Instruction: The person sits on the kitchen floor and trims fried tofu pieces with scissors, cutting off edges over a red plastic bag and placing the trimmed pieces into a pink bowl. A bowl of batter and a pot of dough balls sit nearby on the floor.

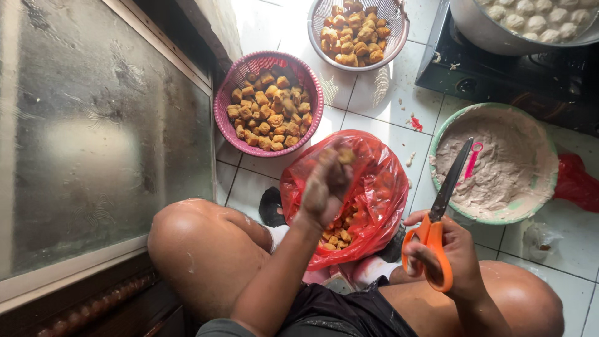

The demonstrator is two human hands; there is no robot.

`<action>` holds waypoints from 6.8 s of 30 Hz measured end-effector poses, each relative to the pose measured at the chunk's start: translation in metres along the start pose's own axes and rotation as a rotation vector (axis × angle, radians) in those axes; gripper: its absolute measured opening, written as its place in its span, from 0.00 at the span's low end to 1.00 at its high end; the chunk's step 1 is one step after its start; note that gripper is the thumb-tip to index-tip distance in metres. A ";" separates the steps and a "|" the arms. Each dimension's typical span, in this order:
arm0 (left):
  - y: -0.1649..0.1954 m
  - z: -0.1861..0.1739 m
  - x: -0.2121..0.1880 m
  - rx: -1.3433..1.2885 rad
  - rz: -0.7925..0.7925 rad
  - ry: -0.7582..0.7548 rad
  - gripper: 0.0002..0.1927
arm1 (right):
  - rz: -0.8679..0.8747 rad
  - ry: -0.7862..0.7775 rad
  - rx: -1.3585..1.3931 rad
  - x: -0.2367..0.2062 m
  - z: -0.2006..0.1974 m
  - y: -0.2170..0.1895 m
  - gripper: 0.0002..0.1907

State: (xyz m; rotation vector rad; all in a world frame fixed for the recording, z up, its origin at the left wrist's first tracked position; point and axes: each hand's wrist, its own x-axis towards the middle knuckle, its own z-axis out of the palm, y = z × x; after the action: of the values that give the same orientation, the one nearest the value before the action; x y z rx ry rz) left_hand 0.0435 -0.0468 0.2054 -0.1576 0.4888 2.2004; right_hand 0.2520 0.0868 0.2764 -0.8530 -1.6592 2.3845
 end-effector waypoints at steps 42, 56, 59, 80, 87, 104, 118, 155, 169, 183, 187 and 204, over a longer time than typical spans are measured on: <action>-0.005 0.037 -0.053 0.451 0.030 -0.101 0.17 | 0.221 -0.753 -0.154 -0.025 0.015 -0.033 0.56; 0.019 0.008 0.003 0.419 0.306 0.525 0.20 | 0.143 -0.199 0.029 -0.016 -0.008 -0.010 0.19; 0.008 -0.004 0.007 0.587 0.252 0.569 0.18 | 0.098 -0.073 -0.096 -0.012 0.004 -0.016 0.18; -0.030 0.032 -0.029 0.669 -0.138 -0.152 0.22 | -0.015 -0.062 -0.388 -0.004 0.008 -0.023 0.26; 0.000 0.026 -0.029 0.242 -0.070 0.002 0.21 | 0.233 -0.690 -0.192 -0.010 0.021 -0.023 0.56; 0.036 0.002 0.003 -0.180 0.011 0.320 0.25 | 0.267 -0.343 -0.202 -0.012 0.009 -0.004 0.33; 0.013 0.035 -0.030 0.218 0.047 -0.202 0.33 | 0.264 -0.899 -0.063 -0.007 0.030 -0.026 0.59; -0.020 0.054 -0.061 0.059 0.132 0.134 0.13 | 0.066 -0.636 -0.441 0.000 0.025 -0.024 0.56; -0.008 0.016 -0.018 0.268 0.279 0.237 0.21 | 0.219 -0.243 -0.260 -0.006 0.015 -0.018 0.23; -0.040 0.045 -0.050 0.849 0.148 -0.344 0.28 | -0.054 0.158 -0.214 0.007 0.024 -0.020 0.10; -0.009 0.035 -0.041 1.177 -0.089 -0.262 0.16 | -0.050 0.267 -0.404 0.004 0.016 -0.014 0.10; 0.017 0.045 -0.049 0.177 -0.040 -0.122 0.15 | 0.269 -0.749 -0.156 -0.008 0.033 -0.033 0.61</action>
State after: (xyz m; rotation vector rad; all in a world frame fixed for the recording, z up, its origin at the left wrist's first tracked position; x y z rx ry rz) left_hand 0.0641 -0.0742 0.2653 0.0607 0.6037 2.1010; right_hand 0.2347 0.0691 0.3173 -0.1830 -2.0958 3.0329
